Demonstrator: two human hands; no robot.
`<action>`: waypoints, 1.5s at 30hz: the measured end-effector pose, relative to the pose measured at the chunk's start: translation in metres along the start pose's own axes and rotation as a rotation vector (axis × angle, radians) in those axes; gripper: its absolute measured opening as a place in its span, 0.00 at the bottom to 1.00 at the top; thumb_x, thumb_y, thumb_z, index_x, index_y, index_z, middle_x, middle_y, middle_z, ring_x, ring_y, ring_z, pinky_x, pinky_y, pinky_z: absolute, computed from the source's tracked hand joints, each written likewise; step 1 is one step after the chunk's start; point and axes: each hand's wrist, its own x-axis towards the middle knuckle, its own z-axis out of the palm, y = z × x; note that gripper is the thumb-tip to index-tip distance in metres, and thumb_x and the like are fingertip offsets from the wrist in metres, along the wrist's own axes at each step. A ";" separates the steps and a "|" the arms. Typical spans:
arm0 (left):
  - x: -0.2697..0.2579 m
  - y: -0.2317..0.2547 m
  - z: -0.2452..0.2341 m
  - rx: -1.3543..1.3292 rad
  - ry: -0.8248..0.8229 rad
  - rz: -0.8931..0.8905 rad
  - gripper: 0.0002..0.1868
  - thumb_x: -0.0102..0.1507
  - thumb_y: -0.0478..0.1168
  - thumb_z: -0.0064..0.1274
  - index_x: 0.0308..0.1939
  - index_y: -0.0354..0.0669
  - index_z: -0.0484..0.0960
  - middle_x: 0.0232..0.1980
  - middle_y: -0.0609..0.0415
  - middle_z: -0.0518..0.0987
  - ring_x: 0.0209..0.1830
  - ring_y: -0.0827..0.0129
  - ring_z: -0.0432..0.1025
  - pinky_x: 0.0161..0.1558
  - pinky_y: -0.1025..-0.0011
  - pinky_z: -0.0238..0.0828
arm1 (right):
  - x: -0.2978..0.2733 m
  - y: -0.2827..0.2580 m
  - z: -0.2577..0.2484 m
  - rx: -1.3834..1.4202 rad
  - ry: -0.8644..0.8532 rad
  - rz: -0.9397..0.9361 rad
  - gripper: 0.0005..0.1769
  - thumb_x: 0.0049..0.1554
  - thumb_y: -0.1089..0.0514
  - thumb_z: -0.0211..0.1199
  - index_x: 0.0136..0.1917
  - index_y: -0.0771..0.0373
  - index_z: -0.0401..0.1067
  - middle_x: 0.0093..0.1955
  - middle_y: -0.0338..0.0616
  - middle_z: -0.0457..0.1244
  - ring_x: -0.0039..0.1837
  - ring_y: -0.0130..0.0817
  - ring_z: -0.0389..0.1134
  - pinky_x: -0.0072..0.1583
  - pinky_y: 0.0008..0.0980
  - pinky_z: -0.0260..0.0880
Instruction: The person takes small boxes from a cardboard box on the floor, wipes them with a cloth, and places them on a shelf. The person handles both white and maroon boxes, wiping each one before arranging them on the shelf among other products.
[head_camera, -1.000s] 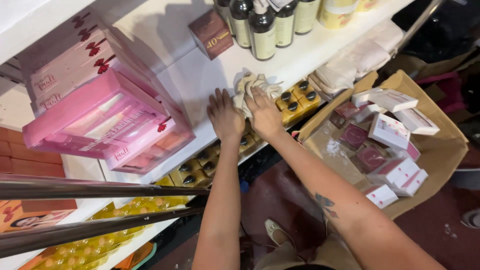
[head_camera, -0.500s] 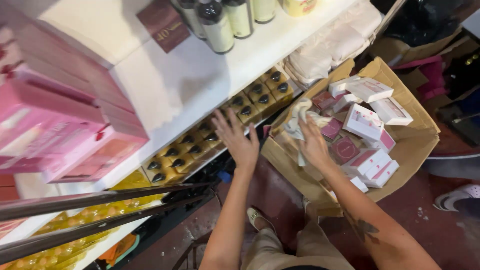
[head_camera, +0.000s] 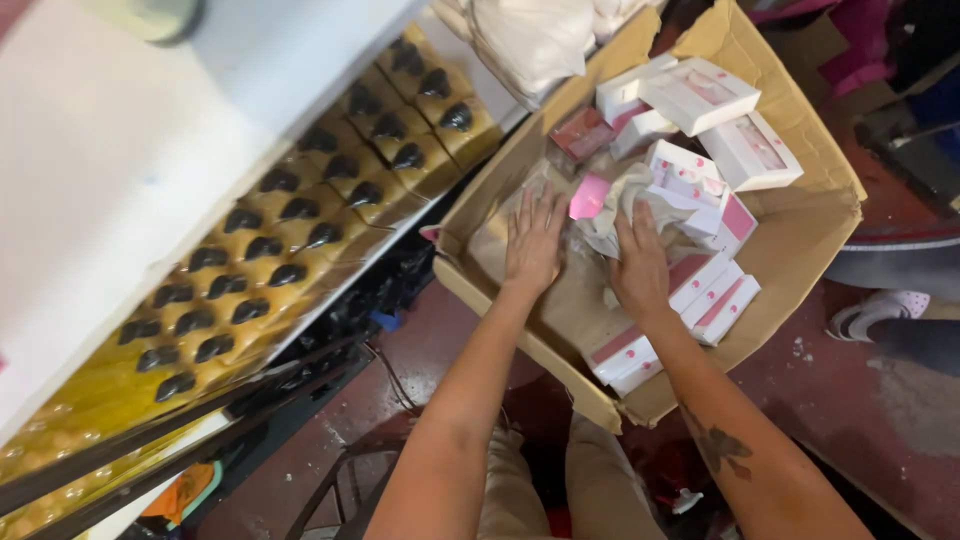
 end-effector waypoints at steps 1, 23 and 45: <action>0.012 -0.001 0.020 -0.004 -0.012 0.000 0.46 0.58 0.32 0.55 0.79 0.50 0.54 0.84 0.52 0.45 0.85 0.48 0.38 0.79 0.46 0.42 | 0.000 0.007 0.006 -0.001 -0.008 0.010 0.45 0.49 0.72 0.64 0.78 0.69 0.57 0.81 0.68 0.48 0.82 0.63 0.47 0.79 0.51 0.50; 0.098 0.000 0.091 0.085 -0.033 0.124 0.52 0.47 0.35 0.67 0.73 0.47 0.57 0.70 0.48 0.61 0.73 0.48 0.58 0.65 0.50 0.64 | 0.011 0.054 0.048 0.046 -0.003 0.070 0.47 0.45 0.71 0.63 0.78 0.67 0.58 0.82 0.63 0.48 0.85 0.59 0.41 0.80 0.55 0.45; -0.023 0.042 -0.099 -0.757 0.537 -0.112 0.56 0.58 0.37 0.65 0.84 0.42 0.45 0.69 0.35 0.64 0.71 0.45 0.63 0.72 0.57 0.64 | 0.092 -0.110 -0.048 -0.107 -0.085 -0.141 0.31 0.55 0.55 0.58 0.69 0.71 0.67 0.80 0.65 0.51 0.80 0.60 0.47 0.71 0.59 0.47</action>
